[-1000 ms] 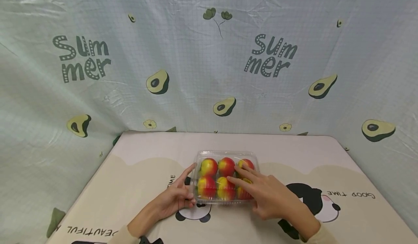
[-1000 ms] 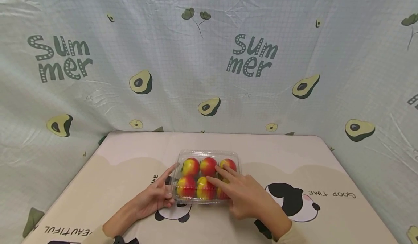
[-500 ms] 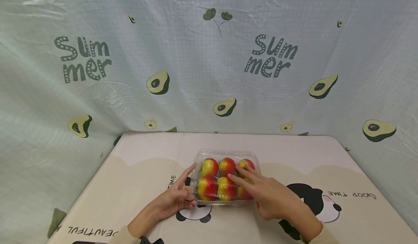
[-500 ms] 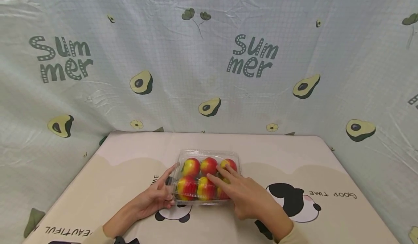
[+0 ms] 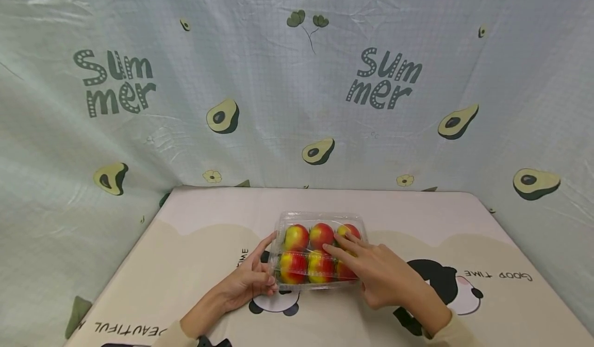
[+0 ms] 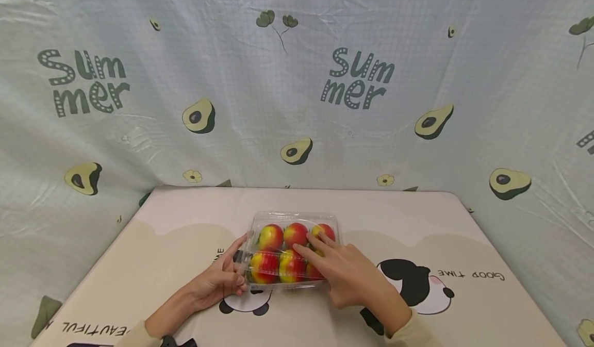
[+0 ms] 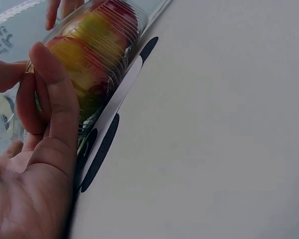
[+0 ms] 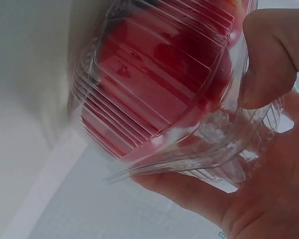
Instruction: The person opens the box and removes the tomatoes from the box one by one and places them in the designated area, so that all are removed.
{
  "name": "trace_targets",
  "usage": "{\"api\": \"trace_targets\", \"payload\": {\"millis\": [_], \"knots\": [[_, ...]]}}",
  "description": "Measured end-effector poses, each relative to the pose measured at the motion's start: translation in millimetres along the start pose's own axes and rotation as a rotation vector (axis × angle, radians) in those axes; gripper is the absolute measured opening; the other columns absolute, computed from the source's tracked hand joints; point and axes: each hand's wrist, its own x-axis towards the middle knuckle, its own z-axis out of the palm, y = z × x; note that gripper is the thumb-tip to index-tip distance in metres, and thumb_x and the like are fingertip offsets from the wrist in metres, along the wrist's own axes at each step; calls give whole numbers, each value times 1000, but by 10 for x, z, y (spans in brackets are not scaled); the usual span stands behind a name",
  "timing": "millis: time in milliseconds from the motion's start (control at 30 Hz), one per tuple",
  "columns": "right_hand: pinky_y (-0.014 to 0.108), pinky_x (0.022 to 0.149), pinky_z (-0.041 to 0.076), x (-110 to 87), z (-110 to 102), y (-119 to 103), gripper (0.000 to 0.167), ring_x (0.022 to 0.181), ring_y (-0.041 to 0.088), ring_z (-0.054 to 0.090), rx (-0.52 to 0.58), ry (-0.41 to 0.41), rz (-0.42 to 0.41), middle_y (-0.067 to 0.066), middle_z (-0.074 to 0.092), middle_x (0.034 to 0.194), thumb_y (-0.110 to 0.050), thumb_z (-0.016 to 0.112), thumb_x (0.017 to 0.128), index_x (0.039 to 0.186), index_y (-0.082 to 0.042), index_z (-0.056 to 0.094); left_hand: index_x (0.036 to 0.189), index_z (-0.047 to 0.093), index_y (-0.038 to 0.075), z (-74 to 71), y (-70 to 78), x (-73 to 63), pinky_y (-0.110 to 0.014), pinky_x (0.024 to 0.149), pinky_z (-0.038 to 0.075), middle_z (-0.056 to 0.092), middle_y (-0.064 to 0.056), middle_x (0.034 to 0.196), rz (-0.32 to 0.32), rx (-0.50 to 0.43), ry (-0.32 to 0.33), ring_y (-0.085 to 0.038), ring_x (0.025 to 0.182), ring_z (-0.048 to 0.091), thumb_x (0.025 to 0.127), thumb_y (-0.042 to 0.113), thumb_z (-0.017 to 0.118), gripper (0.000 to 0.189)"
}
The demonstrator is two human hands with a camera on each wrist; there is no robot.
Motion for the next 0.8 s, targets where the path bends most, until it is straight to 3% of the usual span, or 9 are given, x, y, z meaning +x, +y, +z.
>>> {"api": "trace_targets", "payload": {"millis": [467,633,800], "knots": [[37,77,60,27,-9,6,109,140,38,55,-6,-8,2,9,41,165,-14,83,64,161,-32,35,166,-6,31,-8,-2,5,-26,72,60,60,4,75,18,19,3,-14,74,68,91,-8,57,105],[21,62,49,24,-6,28,107,133,36,62,12,4,-18,10,42,164,-12,81,63,160,-30,37,166,-6,30,8,7,7,-26,72,59,60,4,76,13,16,5,-15,74,67,91,-8,58,105],[18,59,43,25,0,45,106,130,36,63,27,9,-25,10,43,163,-12,80,62,159,-30,39,166,-6,31,15,0,15,-26,72,59,60,4,76,16,9,-1,-15,73,67,92,-9,57,105]]}}
